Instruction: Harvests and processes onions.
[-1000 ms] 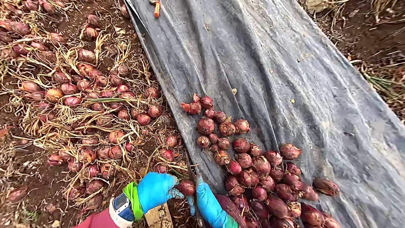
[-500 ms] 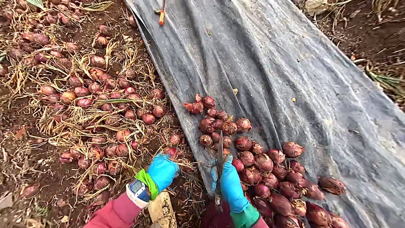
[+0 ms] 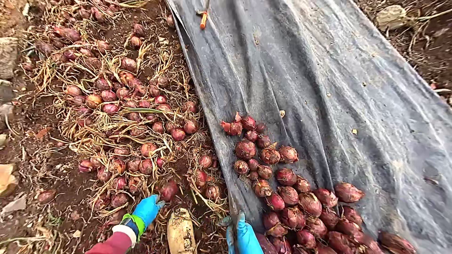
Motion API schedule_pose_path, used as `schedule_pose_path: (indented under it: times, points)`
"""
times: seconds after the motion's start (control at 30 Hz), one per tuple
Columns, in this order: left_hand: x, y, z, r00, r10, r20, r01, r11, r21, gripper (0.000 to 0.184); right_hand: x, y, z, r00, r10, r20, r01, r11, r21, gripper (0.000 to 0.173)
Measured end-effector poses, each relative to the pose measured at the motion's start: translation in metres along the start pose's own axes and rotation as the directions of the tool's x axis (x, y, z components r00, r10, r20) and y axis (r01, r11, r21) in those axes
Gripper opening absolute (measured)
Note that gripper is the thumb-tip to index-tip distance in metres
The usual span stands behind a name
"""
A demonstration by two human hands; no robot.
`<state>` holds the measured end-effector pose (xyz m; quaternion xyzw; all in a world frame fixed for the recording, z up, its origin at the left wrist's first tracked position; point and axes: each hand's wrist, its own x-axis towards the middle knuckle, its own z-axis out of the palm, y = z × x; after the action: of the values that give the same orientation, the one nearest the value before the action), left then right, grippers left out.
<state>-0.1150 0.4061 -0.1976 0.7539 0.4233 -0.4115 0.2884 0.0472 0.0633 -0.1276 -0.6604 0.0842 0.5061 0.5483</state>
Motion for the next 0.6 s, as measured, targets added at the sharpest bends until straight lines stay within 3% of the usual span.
schedule_pose_path:
  times: [0.13,0.2,0.3,0.4,0.47,0.53,0.6]
  points:
    - [-0.024,-0.007,0.016,0.992,0.098,-0.083,-0.12,0.936,-0.332,0.046,-0.005,0.004,0.014,0.998,0.063,-0.006,-0.063,0.996,0.06,0.09]
    - [-0.049,0.002,0.005,0.959,0.231,-0.165,-0.278,0.885,-0.374,0.045,-0.001,0.009,0.019,0.992,0.113,0.048,-0.116,0.991,0.063,0.092]
    - [-0.098,0.027,-0.028,0.791,0.568,-0.23,-0.603,0.788,-0.128,0.046,0.005,0.01,0.033,0.958,0.001,0.286,-0.021,0.998,0.066,0.095]
    - [-0.131,0.051,-0.065,0.629,0.777,0.018,-0.768,0.617,0.173,0.034,0.008,-0.025,0.056,0.896,-0.162,0.413,0.158,0.986,0.043,0.093]
    - [-0.133,0.056,-0.091,0.607,0.783,0.137,-0.783,0.56,0.271,0.026,0.011,-0.053,0.063,0.901,-0.141,0.411,0.21,0.969,-0.128,0.089]
    - [-0.127,0.05,-0.116,0.636,0.771,0.029,-0.743,0.601,0.295,0.027,0.012,-0.065,0.061,0.906,-0.062,0.419,0.161,0.966,-0.204,0.086]
    - [-0.119,0.049,-0.13,0.64,0.753,-0.155,-0.719,0.657,0.225,0.029,0.015,-0.061,0.059,0.917,-0.079,0.392,0.126,0.987,-0.098,0.088]
